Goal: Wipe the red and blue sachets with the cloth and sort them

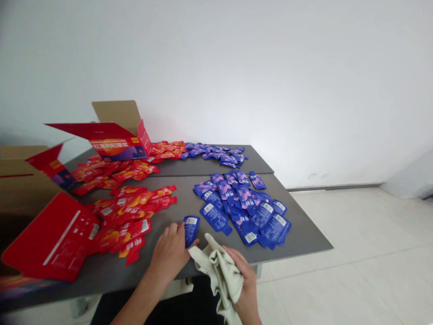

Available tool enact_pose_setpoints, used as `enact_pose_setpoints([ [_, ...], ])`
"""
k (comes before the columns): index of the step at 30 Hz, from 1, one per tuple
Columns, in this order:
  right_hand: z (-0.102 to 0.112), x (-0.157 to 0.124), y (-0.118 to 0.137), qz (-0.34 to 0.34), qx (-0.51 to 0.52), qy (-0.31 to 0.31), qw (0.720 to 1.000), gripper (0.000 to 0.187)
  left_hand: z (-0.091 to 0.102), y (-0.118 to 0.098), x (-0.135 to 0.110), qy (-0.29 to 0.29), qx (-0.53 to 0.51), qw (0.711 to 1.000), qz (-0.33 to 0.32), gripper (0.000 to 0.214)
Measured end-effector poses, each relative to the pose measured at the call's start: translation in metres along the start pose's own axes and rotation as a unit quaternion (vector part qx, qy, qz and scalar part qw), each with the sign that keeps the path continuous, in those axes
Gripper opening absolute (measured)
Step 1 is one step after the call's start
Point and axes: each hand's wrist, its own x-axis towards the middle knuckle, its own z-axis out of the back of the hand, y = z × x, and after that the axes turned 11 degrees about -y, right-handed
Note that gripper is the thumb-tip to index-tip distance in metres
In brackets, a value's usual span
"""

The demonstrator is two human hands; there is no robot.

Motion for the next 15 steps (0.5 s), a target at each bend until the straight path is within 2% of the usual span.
enact_pose_setpoints([
  [3, 0.000, 0.002, 0.001, 0.014, 0.015, 0.011, 1.000, 0.030, 0.009, 0.002, 0.013, 0.086, -0.033, 0.995, 0.029, 0.027],
  [5, 0.000, 0.003, 0.000, 0.019, 0.023, 0.012, 0.999, 0.030, 0.012, 0.006, 0.019, 0.116, -0.049, 0.991, 0.042, 0.022],
  [11, -0.002, 0.001, -0.004, 0.025, 0.039, 0.007, 0.999, 0.031, 0.019, 0.020, 0.032, 0.119, -0.070, 0.989, 0.045, 0.035],
  [15, -0.004, 0.002, -0.001, 0.030, 0.059, 0.013, 0.998, 0.031, 0.027, 0.007, 0.055, 0.112, -0.135, 0.983, 0.047, 0.038],
])
